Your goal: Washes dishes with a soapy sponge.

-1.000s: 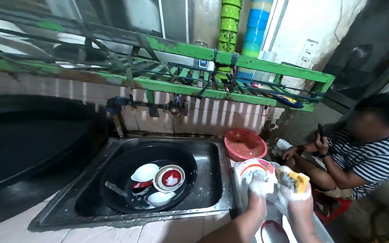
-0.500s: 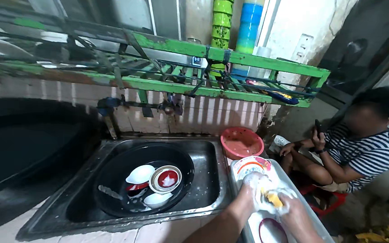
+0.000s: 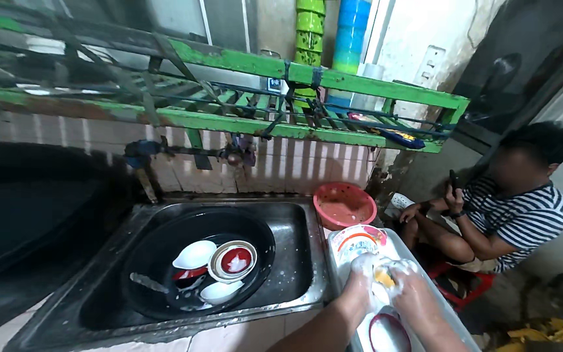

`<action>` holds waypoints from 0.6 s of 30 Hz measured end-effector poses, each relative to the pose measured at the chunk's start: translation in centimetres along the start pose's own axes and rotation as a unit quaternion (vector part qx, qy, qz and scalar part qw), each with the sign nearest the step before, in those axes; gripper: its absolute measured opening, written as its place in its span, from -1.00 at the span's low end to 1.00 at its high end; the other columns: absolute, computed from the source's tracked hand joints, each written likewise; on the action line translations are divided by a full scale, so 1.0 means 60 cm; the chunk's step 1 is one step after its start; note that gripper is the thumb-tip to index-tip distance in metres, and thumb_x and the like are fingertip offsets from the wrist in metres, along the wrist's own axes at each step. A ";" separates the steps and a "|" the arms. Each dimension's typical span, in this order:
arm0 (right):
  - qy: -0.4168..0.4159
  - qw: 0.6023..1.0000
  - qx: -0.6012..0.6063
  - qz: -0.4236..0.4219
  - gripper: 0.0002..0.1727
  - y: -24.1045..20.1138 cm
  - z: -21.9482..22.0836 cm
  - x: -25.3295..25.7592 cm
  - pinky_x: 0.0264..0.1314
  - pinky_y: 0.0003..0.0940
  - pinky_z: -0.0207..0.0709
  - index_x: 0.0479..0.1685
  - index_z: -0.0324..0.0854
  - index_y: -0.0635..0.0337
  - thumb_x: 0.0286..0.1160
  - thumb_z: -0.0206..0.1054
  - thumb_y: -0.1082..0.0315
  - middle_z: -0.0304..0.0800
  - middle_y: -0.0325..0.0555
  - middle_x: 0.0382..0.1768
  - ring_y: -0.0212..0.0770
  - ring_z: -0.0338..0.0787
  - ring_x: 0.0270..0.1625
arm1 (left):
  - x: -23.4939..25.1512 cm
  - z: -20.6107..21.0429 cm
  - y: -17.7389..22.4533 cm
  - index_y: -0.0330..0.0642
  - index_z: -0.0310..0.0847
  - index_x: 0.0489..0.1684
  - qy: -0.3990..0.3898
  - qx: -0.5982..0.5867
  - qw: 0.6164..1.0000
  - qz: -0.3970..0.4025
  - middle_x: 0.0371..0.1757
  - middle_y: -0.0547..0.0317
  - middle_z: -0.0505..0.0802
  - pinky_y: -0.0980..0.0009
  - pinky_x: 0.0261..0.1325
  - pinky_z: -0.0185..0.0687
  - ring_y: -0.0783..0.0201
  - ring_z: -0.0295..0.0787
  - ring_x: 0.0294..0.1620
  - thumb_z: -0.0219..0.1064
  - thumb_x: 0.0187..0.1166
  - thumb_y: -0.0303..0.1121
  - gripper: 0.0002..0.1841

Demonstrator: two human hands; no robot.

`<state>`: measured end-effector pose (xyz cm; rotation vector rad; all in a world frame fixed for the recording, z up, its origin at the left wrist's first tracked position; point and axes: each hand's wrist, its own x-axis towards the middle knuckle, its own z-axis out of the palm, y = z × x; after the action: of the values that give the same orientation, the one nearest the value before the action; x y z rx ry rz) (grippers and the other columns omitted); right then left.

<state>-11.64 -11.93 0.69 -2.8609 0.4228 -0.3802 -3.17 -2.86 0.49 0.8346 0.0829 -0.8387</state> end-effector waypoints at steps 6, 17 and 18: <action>-0.028 0.998 0.051 -0.012 -0.65 0.000 -0.002 -0.032 0.38 0.20 0.62 0.04 0.83 0.28 0.40 0.50 0.22 0.86 0.19 0.15 0.24 0.78 0.32 | 0.011 -0.026 0.009 -0.32 0.55 0.05 -0.010 0.071 0.996 0.058 -0.22 0.01 0.77 0.28 -0.18 0.76 0.21 0.77 -0.26 0.01 0.81 -0.41 -0.79; 0.008 0.993 0.031 -0.113 -0.71 0.005 0.000 -0.016 0.30 0.14 0.69 -0.02 0.85 0.18 0.29 0.52 0.28 0.88 0.06 0.11 0.17 0.79 0.31 | 0.018 -0.050 0.030 -0.25 0.60 0.04 -0.052 -0.010 0.998 -0.037 -0.26 0.00 0.82 0.20 -0.19 0.79 0.16 0.82 -0.26 0.16 0.73 -0.35 -0.82; 0.013 0.995 0.021 -0.100 -0.72 0.008 -0.004 -0.006 0.31 0.17 0.67 -0.01 0.84 0.22 0.30 0.49 0.36 0.88 0.10 0.12 0.19 0.79 0.31 | 0.015 -0.045 0.027 -0.26 0.60 0.01 -0.056 -0.014 0.998 -0.038 -0.27 0.00 0.81 0.20 -0.18 0.79 0.16 0.82 -0.27 0.17 0.73 -0.37 -0.83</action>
<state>-12.13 -12.30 0.72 -2.8688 0.1301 -0.4560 -0.78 -1.00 -0.72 0.7595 0.0276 -0.9523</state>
